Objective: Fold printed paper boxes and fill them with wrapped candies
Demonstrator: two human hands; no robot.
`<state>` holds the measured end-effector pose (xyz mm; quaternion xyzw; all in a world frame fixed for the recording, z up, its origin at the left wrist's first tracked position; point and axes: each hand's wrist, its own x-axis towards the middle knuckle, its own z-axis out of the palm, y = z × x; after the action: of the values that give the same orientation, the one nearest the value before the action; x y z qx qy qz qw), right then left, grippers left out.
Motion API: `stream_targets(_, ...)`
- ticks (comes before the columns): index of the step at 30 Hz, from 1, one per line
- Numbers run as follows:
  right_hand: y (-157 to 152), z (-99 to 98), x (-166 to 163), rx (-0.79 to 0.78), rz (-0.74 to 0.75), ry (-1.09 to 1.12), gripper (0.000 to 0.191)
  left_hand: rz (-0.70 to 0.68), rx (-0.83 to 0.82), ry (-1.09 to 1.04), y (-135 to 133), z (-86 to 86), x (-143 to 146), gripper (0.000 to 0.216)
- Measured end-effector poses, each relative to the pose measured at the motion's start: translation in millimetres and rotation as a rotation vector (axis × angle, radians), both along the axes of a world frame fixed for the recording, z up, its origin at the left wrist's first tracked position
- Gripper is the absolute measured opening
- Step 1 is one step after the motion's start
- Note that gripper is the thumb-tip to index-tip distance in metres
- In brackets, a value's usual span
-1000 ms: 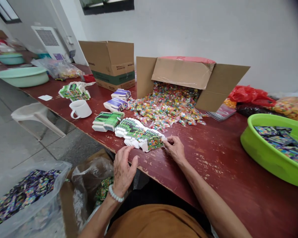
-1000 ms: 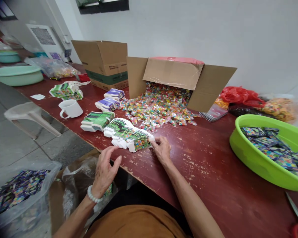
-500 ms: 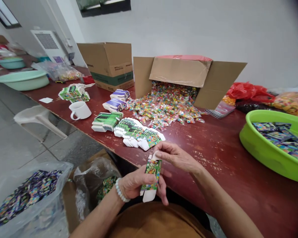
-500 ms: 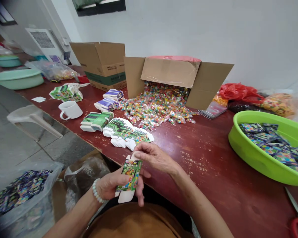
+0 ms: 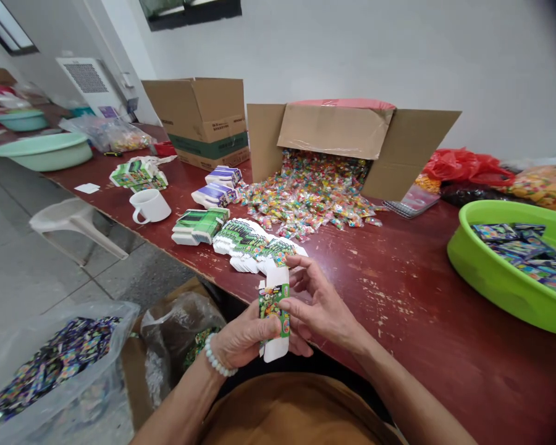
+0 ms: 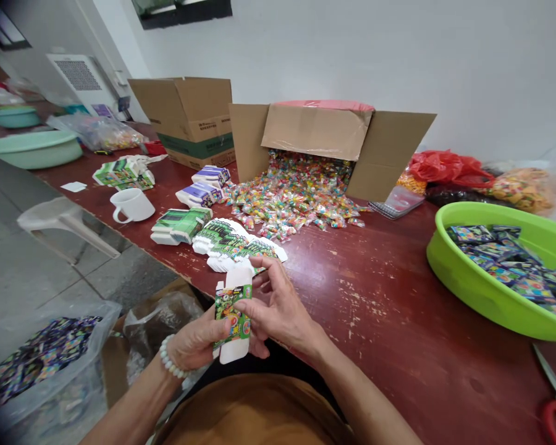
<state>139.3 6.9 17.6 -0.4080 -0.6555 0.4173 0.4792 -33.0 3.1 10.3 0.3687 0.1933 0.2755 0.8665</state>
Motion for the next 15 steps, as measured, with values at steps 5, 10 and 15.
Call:
stream_targets(5,-6.5,11.8,2.3,0.385,-0.092,-0.431,0.03,0.039,0.084,0.104,-2.7,-4.1,-2.0,0.055)
stream_targets(10,-8.7,18.9,4.8,0.317,0.036,-0.517,0.022,-0.023,0.132,0.19,-3.6,-7.8,-2.8,0.059)
stream_targets(15,-11.3,20.4,8.5,0.177,0.106,-0.434,0.016,-0.091,0.113,0.209,-4.2,-1.4,-2.0,0.062)
